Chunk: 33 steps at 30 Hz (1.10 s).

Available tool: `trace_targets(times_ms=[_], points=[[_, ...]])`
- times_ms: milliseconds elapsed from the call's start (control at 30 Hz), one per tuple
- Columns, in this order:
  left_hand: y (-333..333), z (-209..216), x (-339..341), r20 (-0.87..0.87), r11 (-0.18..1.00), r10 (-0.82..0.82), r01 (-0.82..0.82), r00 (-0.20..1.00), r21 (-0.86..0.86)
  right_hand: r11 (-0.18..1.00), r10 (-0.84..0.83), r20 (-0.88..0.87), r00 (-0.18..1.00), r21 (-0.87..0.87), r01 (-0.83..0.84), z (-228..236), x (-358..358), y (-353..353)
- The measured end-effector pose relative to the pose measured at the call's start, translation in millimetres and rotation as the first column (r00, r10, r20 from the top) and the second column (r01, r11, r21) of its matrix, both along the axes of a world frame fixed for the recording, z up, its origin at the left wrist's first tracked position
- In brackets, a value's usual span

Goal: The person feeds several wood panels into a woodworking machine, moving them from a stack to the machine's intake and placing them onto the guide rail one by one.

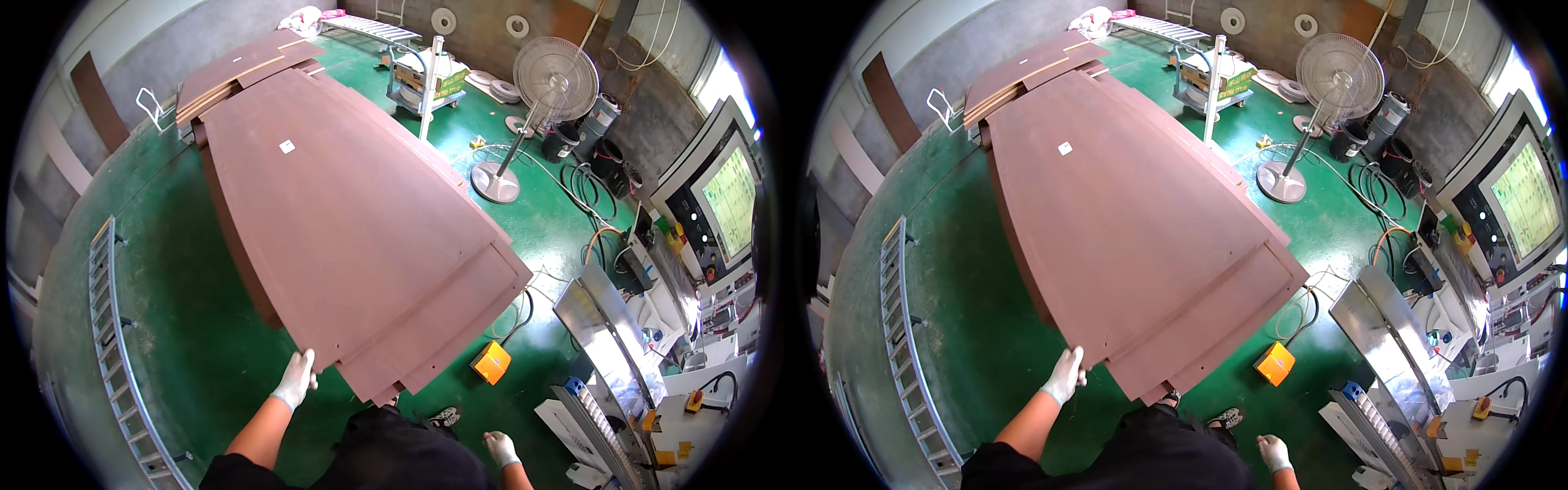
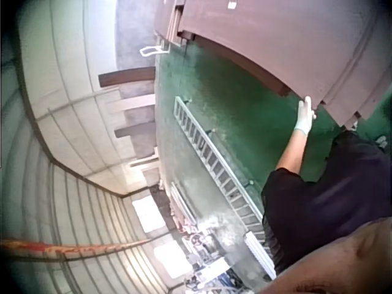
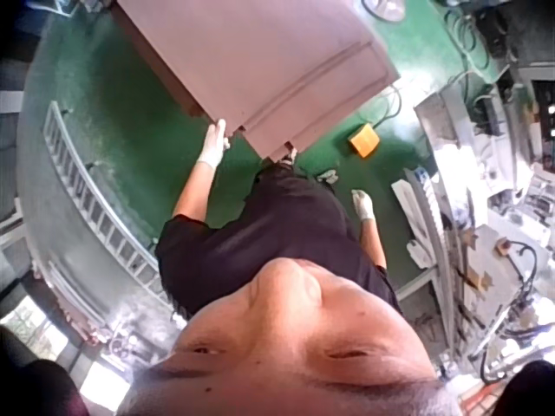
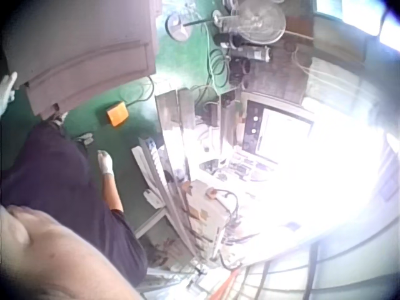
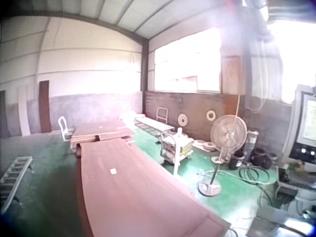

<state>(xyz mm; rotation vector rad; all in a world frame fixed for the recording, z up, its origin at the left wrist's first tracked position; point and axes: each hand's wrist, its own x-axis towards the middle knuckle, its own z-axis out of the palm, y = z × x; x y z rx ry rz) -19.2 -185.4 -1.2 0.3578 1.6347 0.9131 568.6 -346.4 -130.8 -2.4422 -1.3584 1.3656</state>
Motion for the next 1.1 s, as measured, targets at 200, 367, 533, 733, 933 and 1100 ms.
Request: trace_targets(times_ms=[200, 367, 533, 733, 933, 1100], points=[[-27.6, 0.8, -7.5, 0.089, 0.994, 0.110, -0.110, 0.990, -0.004, 0.994, -0.105, -0.298, 0.949, -0.049, 0.095, -8.7, -73.6, 10.5], [6.4, -37.3, 6.3, 0.193, 0.844, 0.408, -0.449, 0.892, 0.293, 0.966, 0.242, -0.485, 0.840, 0.042, -0.255, 36.4, -173.6, 103.6], [-1.8, -31.6, 28.1, 0.144, 0.898, 0.296, -0.327, 0.944, 0.295, 0.819, 0.569, -0.485, 0.664, 0.405, -0.406, 83.7, -242.1, 159.8], [-87.2, -30.6, 72.8, -0.018, 0.993, 0.052, -0.050, 0.998, 0.111, 0.915, -0.106, -0.915, 0.390, -0.243, -0.321, 100.3, -259.3, 115.0], [-130.5, -4.3, 103.6, 0.051, 0.992, -0.118, 0.120, 0.992, -0.046, 0.994, -0.107, -0.897, 0.428, -0.095, 0.048, 72.8, -255.5, 68.0], [-119.4, -2.0, 117.6, 0.247, 0.973, 0.022, -0.077, 0.969, 0.216, 0.979, -0.034, -0.901, 0.432, 0.056, 0.195, 120.8, -250.3, 66.6]])
